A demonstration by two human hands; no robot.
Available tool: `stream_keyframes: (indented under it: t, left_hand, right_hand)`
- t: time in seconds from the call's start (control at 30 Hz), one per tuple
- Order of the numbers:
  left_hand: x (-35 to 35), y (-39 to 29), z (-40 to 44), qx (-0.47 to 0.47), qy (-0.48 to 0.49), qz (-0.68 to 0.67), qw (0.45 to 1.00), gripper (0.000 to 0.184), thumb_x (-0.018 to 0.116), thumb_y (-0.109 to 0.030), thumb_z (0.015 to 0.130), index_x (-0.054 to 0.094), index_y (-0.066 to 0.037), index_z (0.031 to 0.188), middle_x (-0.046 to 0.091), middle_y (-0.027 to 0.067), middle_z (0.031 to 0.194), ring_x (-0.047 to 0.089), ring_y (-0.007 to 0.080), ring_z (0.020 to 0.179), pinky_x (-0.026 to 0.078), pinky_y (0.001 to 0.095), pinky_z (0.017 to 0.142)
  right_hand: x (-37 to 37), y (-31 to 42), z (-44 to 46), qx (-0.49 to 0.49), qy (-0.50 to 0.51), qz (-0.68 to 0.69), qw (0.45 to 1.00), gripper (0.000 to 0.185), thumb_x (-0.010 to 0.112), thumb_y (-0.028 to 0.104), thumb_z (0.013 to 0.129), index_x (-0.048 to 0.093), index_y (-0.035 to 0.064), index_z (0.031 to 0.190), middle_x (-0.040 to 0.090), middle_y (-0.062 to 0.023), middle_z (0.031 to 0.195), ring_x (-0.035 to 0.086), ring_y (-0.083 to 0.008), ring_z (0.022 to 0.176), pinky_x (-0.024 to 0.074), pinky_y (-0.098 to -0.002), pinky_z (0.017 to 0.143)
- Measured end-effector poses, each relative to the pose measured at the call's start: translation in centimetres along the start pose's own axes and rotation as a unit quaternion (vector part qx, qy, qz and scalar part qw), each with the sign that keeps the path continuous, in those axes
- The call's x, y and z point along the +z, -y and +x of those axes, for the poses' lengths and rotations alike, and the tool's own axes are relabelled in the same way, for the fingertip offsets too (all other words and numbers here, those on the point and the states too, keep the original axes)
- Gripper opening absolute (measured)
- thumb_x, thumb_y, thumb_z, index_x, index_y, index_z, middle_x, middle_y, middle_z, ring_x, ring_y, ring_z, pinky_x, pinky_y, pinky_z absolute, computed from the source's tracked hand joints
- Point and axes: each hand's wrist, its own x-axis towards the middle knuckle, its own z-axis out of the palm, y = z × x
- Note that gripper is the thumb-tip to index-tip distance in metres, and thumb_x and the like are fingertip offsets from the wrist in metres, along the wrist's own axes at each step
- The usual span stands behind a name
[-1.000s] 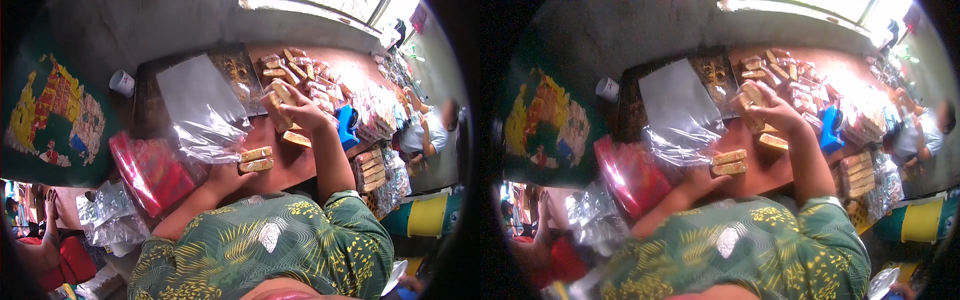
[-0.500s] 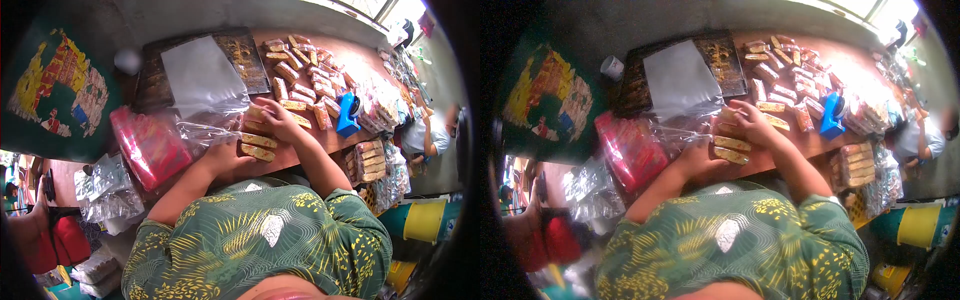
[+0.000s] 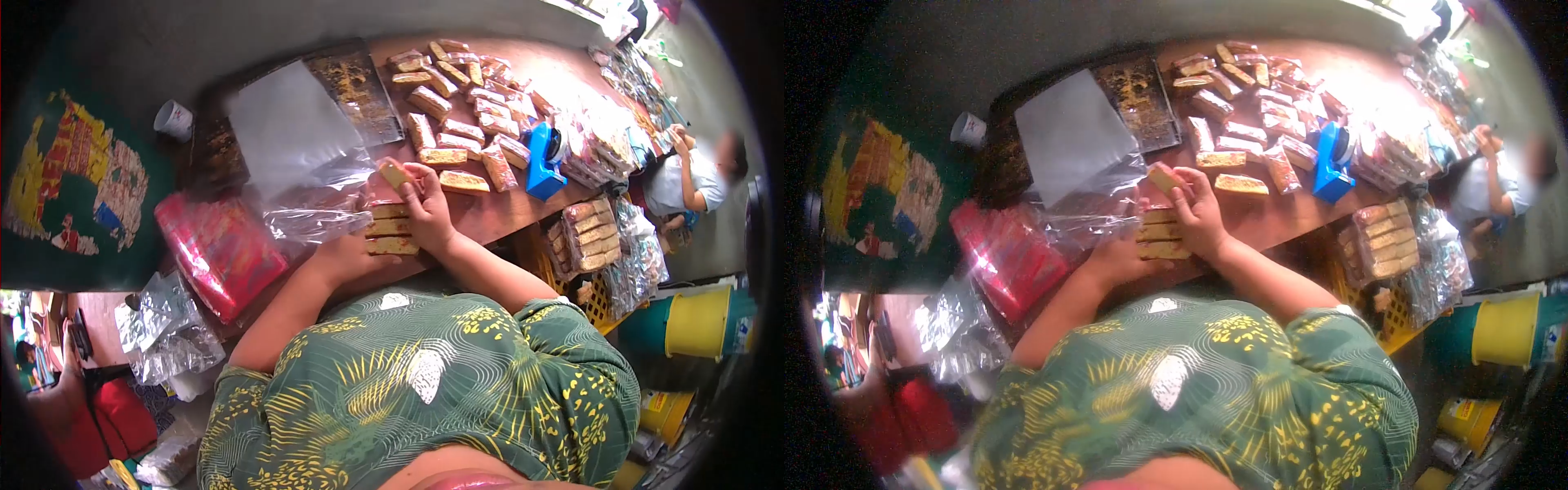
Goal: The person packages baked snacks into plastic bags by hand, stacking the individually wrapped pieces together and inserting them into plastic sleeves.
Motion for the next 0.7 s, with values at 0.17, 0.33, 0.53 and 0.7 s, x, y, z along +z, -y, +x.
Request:
stream_keyframes:
  t: [0.17,0.33,0.53,0.7]
  left_hand:
    - [-1.0,1.1,0.3,-0.033,-0.009,-0.09,0.995,0.14,0.096,-0.044,0.071,0.002,-0.004,0.168,0.043,0.0213,0.151,0.052,0.0377,0.136,0.044,0.0451,0.115]
    - [-0.7,1.6,-0.2,-0.096,-0.082,-0.236,0.963,0.138,0.094,-0.031,0.072,-0.002,-0.001,0.167,0.048,0.0223,0.144,0.05,0.0391,0.132,0.044,0.047,0.112]
    - [-1.4,1.3,-0.2,-0.061,-0.087,-0.138,0.985,0.138,0.095,-0.023,0.074,-0.004,-0.008,0.169,0.045,0.0208,0.146,0.049,0.0351,0.135,0.046,0.0442,0.111]
    - [-1.6,1.2,-0.2,-0.082,-0.074,-0.171,0.979,0.136,0.095,-0.03,0.073,0.001,-0.003,0.168,0.048,0.0242,0.148,0.051,0.0395,0.135,0.045,0.0465,0.113]
  right_hand:
    - [-2.4,4.0,-0.7,-0.239,0.048,-0.272,0.931,0.032,0.065,0.005,0.1,0.049,0.0047,0.128,0.058,-0.0173,0.124,0.063,-0.0245,0.104,0.0516,-0.0369,0.095]
    - [-6.8,5.1,-2.8,-0.108,0.154,-0.553,0.812,0.047,0.072,0.001,0.076,0.059,0.0117,0.12,0.057,-0.0131,0.132,0.056,-0.0384,0.123,0.0483,-0.0519,0.099]
    - [-7.5,5.5,-1.6,-0.087,0.098,-0.593,0.794,0.039,0.067,0.004,0.082,0.061,0.0144,0.119,0.061,-0.0102,0.124,0.057,-0.0345,0.121,0.0441,-0.0475,0.101]
    - [-7.0,7.9,0.9,-0.152,0.085,-0.589,0.789,0.021,0.075,0.016,0.086,0.068,0.0134,0.106,0.065,-0.0112,0.114,0.06,-0.0349,0.114,0.0482,-0.0485,0.095]
